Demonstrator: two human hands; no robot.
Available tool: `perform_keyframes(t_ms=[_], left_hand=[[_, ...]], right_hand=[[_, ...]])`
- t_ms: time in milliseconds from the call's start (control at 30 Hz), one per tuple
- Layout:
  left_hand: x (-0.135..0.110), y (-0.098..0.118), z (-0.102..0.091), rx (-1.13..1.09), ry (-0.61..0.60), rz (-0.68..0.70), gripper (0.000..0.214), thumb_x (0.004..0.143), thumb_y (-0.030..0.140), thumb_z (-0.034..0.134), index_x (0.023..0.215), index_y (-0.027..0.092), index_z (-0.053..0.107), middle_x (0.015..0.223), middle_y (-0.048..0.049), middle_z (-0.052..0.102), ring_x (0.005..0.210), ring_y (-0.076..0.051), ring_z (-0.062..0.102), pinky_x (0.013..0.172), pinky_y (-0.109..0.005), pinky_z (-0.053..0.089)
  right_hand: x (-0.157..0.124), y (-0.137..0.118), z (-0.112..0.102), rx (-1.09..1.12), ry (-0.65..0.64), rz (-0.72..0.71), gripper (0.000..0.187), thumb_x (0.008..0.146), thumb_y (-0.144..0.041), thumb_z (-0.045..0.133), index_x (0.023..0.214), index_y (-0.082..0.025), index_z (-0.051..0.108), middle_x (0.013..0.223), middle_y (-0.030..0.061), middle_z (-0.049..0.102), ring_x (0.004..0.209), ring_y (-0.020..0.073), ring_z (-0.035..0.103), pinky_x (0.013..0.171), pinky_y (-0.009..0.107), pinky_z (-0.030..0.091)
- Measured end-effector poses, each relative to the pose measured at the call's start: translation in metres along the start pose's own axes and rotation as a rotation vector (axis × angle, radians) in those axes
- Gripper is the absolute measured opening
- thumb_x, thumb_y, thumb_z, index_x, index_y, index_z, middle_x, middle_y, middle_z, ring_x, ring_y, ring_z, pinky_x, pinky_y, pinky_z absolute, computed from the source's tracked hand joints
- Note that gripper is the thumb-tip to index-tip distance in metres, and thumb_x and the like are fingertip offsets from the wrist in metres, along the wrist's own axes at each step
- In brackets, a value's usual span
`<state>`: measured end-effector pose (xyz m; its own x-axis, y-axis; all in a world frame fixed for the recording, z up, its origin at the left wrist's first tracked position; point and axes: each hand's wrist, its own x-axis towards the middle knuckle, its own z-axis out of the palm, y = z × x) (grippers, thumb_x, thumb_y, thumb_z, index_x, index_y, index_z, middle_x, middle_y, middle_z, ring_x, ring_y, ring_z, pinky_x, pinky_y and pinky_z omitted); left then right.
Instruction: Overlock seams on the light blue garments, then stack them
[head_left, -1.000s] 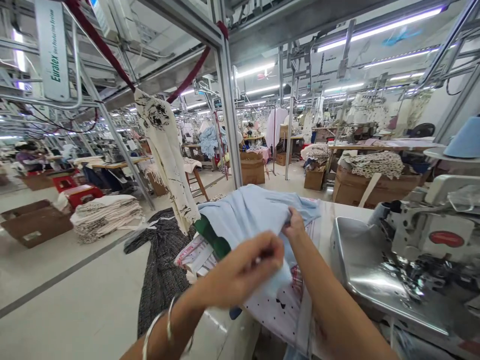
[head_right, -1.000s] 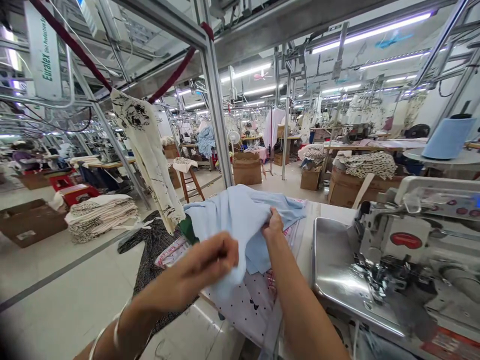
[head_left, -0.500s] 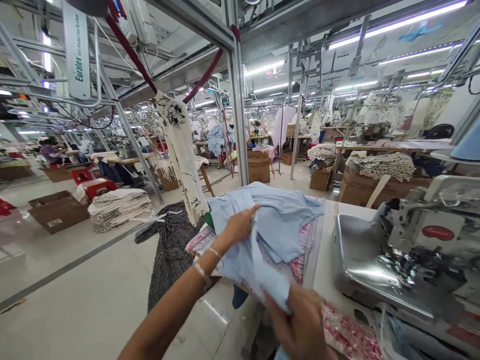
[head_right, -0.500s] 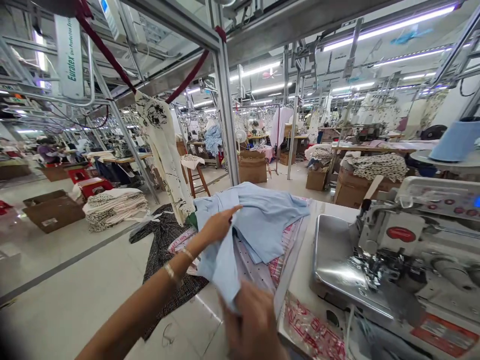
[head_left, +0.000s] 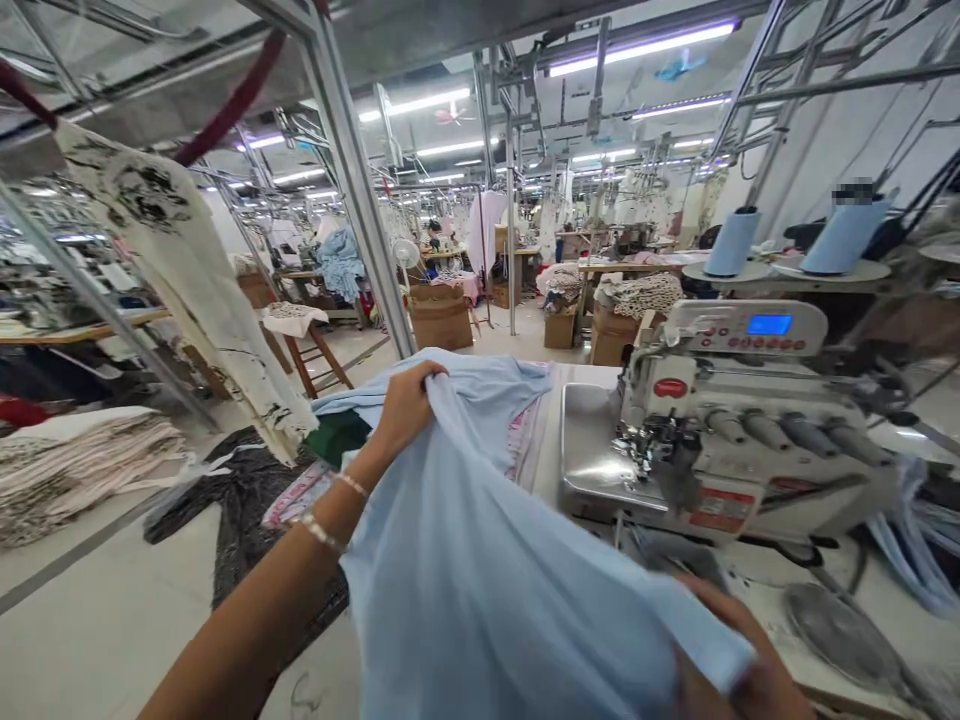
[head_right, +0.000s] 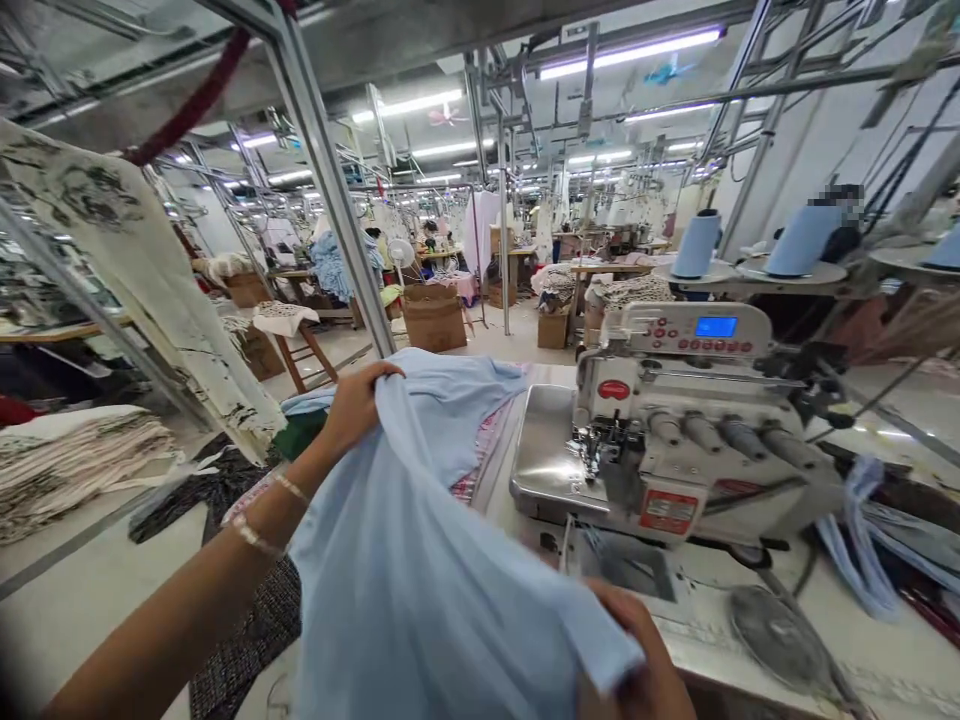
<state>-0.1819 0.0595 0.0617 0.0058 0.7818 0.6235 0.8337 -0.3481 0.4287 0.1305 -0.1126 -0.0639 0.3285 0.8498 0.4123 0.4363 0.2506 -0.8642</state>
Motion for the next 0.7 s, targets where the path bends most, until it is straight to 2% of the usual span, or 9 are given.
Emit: perform_keyframes(t_ms=[100,133,200,267,333,400,467,567,700], left_hand=[[0.021,0.014,0.045,0.025,-0.07,-0.031,0.032,0.068,0.006,0.046,0.093,0.013,0.064,0.082,-0.0065,0.068,0.079,-0.022,0.064,0.079,-0.033,0.05],[0.019,0.022,0.057,0.029,-0.067,-0.032,0.038,0.067,0.003,0.045,0.1,0.012,0.062,0.086,-0.0085,0.068,0.082,-0.023,0.065,0.08,-0.036,0.051],[-0.003,0.047,0.075,0.025,-0.067,0.003,0.047,0.069,0.0,0.044,0.114,0.011,0.056,0.098,-0.0114,0.067,0.092,-0.023,0.064,0.086,-0.037,0.051],[-0.042,0.078,0.082,-0.022,-0.122,0.12,0.041,0.077,0.002,0.046,0.115,0.016,0.054,0.107,-0.009,0.065,0.099,-0.019,0.062,0.091,-0.032,0.05],[-0.082,0.108,0.083,-0.139,-0.306,0.4,0.026,0.088,0.01,0.045,0.11,0.018,0.056,0.109,-0.0074,0.064,0.102,-0.017,0.061,0.091,-0.029,0.05],[-0.108,0.129,0.084,-0.164,-0.361,0.515,0.02,0.092,0.017,0.046,0.11,0.019,0.056,0.111,-0.0067,0.063,0.11,-0.018,0.056,0.102,-0.033,0.044],[-0.115,0.138,0.087,-0.126,-0.346,0.523,0.02,0.094,0.023,0.048,0.11,0.019,0.057,0.112,-0.0076,0.061,0.114,-0.021,0.052,0.105,-0.039,0.041],[-0.105,0.136,0.095,-0.01,-0.319,0.454,0.024,0.094,0.028,0.048,0.113,0.021,0.06,0.107,-0.0093,0.056,0.105,-0.024,0.05,0.094,-0.044,0.045],[-0.091,0.13,0.097,0.034,-0.315,0.375,0.031,0.089,0.015,0.048,0.115,0.027,0.063,0.11,-0.0094,0.05,0.106,-0.025,0.046,0.094,-0.046,0.041]], right_hand=[[0.028,0.008,0.008,0.135,0.107,0.415,0.042,0.072,-0.054,0.061,0.092,-0.017,0.068,0.082,0.0064,0.069,0.073,0.0228,0.062,0.053,0.026,0.046],[0.036,0.009,0.012,0.207,0.116,0.511,0.047,0.069,-0.057,0.062,0.092,-0.016,0.067,0.079,0.0056,0.068,0.073,0.0215,0.06,0.053,0.025,0.045],[0.047,0.012,0.016,0.33,0.086,0.602,0.054,0.066,-0.062,0.064,0.09,-0.014,0.066,0.071,0.0027,0.063,0.071,0.0191,0.056,0.054,0.024,0.044],[0.052,0.014,0.017,0.392,0.061,0.645,0.055,0.064,-0.065,0.066,0.083,-0.014,0.064,0.062,-0.0008,0.056,0.066,0.0161,0.051,0.053,0.023,0.041],[0.053,0.015,0.015,0.401,0.047,0.656,0.054,0.063,-0.068,0.065,0.072,-0.015,0.06,0.057,-0.0032,0.048,0.06,0.0127,0.044,0.048,0.022,0.038],[0.053,0.014,0.013,0.399,0.049,0.627,0.053,0.064,-0.068,0.066,0.067,-0.016,0.056,0.056,-0.004,0.045,0.058,0.0109,0.04,0.047,0.02,0.036],[0.054,0.013,0.011,0.412,0.047,0.613,0.053,0.064,-0.068,0.066,0.07,-0.016,0.057,0.058,-0.0035,0.047,0.059,0.011,0.042,0.048,0.02,0.038],[0.056,0.013,0.011,0.449,0.058,0.665,0.055,0.062,-0.066,0.07,0.083,-0.017,0.059,0.065,-0.0024,0.055,0.059,0.0115,0.047,0.046,0.018,0.04],[0.057,0.015,0.01,0.511,0.078,0.652,0.058,0.06,-0.062,0.075,0.096,-0.02,0.055,0.063,-0.0034,0.056,0.054,0.0114,0.048,0.041,0.017,0.04]])
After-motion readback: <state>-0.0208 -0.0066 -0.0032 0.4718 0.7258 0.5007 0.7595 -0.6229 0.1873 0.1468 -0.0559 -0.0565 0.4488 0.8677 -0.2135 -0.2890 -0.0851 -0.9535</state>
